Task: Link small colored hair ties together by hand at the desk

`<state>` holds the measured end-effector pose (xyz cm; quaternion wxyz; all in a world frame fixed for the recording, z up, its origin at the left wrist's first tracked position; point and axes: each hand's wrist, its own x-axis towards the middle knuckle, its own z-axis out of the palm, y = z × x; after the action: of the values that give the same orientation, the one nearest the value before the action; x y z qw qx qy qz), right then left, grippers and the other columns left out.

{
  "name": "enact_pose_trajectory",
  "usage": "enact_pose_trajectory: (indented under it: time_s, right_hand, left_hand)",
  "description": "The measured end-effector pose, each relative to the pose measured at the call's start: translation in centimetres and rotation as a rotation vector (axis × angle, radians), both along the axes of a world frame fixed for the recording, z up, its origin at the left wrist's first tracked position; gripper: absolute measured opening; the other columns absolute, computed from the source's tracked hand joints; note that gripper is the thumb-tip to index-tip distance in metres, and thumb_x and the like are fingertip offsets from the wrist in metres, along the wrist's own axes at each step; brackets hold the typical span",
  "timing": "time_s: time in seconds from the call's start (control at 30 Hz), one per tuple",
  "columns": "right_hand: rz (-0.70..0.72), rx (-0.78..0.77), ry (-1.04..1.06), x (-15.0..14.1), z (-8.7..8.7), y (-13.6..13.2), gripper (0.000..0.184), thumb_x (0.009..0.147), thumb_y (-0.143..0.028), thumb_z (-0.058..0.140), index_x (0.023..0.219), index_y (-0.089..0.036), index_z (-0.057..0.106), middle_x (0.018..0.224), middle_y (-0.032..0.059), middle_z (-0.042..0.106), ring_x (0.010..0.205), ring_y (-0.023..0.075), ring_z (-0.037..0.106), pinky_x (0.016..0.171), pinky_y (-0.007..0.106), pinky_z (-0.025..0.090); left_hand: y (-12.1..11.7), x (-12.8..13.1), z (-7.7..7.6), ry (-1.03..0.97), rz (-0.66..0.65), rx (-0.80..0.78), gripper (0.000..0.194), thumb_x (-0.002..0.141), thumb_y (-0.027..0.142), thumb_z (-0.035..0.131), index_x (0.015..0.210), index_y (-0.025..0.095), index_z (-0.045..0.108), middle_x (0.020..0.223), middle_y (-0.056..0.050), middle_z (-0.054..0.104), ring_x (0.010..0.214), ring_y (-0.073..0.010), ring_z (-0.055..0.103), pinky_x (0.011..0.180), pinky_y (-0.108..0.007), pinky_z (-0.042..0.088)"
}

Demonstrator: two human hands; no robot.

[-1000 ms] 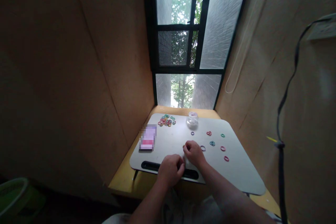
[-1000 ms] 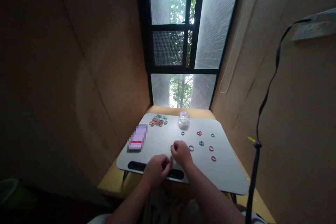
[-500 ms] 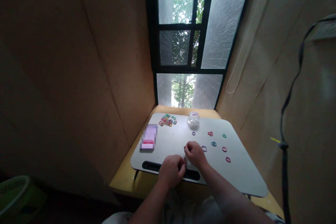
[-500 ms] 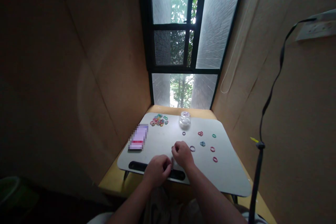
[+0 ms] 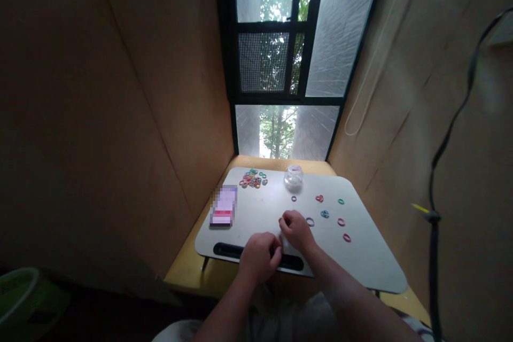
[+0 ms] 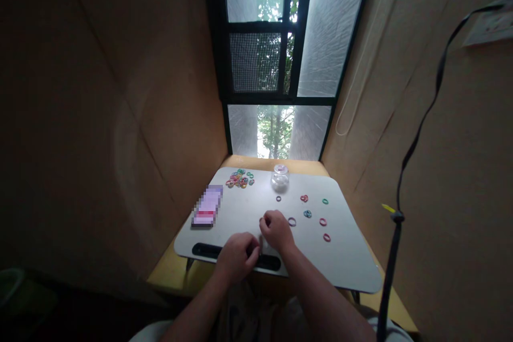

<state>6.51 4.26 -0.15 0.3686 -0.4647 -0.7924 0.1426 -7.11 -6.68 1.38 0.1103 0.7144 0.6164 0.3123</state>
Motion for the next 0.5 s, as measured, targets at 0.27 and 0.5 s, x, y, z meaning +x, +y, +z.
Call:
enact_pose_trajectory:
  time_s: [0.27,0.5]
  right_hand:
    - [0.008,-0.010,0.014,0.01,-0.01,0.11,0.020,0.079,-0.023,0.051,0.059,-0.020,0.048,0.061,-0.0008,0.050,0.064,0.0139,0.046,0.062,0.026,0.031]
    - [0.014,-0.021,0.020,0.02,0.28,0.10,0.020,0.079,-0.022,0.051,0.059,-0.020,0.047,0.061,-0.0011,0.049,0.064,0.0138,0.045,0.062,0.026,0.032]
  left_hand:
    - [0.06,0.00,-0.07,-0.007,-0.007,-0.009,0.005,0.080,0.022,0.055,0.078,0.022,0.060,0.077,-0.002,0.062,0.079,-0.0179,0.054,0.073,-0.030,0.036]
    - [0.11,0.01,0.08,0.003,-0.010,-0.020,0.005,0.080,0.022,0.055,0.079,0.022,0.060,0.078,-0.002,0.062,0.080,-0.0188,0.053,0.074,-0.030,0.037]
